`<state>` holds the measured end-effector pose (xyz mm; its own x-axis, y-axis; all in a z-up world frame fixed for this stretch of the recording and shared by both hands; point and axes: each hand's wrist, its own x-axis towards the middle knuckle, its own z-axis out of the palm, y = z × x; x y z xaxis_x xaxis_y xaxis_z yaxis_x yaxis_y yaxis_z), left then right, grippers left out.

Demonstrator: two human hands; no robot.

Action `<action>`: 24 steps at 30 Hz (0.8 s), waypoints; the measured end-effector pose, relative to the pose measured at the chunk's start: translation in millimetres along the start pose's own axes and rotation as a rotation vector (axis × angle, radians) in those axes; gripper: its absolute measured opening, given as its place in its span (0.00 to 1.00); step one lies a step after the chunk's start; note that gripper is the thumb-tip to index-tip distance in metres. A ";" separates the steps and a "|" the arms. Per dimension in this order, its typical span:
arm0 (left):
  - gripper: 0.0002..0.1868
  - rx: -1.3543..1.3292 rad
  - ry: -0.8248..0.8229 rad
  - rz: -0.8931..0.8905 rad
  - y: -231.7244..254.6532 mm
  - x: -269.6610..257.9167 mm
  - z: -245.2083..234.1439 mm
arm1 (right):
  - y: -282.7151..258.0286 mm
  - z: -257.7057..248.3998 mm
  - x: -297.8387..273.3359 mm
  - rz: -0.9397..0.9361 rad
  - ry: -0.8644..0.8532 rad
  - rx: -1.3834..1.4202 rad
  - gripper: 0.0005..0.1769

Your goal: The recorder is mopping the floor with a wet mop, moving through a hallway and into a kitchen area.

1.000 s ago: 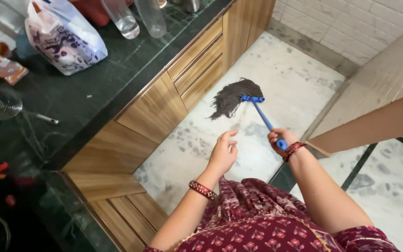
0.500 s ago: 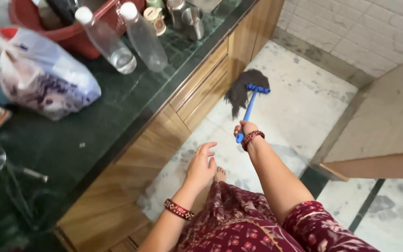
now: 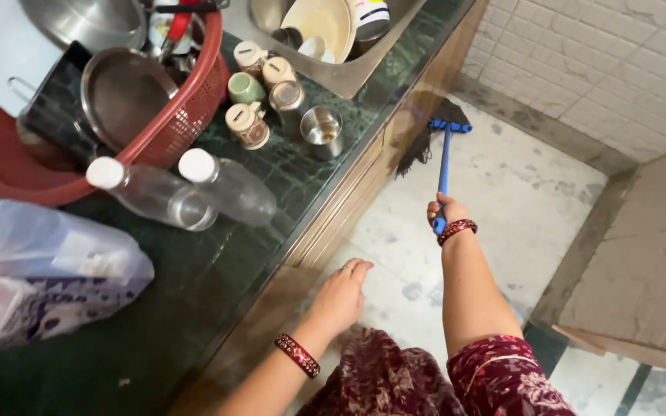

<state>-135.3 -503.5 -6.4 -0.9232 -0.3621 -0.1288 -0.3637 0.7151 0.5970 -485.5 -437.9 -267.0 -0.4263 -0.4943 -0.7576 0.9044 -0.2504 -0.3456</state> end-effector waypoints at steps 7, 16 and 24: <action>0.26 -0.079 -0.026 0.073 -27.8 1.7 -4.3 | 12.0 -40.6 10.1 -0.004 -0.022 -0.049 0.11; 0.22 -0.039 -0.133 0.162 -80.4 -12.2 -16.4 | 153.6 -22.3 -67.9 -0.041 0.046 0.152 0.11; 0.16 0.387 -0.191 0.414 -142.4 -17.1 -47.0 | 352.1 50.4 -172.5 -0.032 0.278 -0.135 0.23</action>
<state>-61.8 -627.2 -52.0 -0.9907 0.0813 -0.1088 0.0452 0.9527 0.3005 -94.4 -482.8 -230.0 -0.4496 -0.2365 -0.8613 0.8930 -0.1403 -0.4276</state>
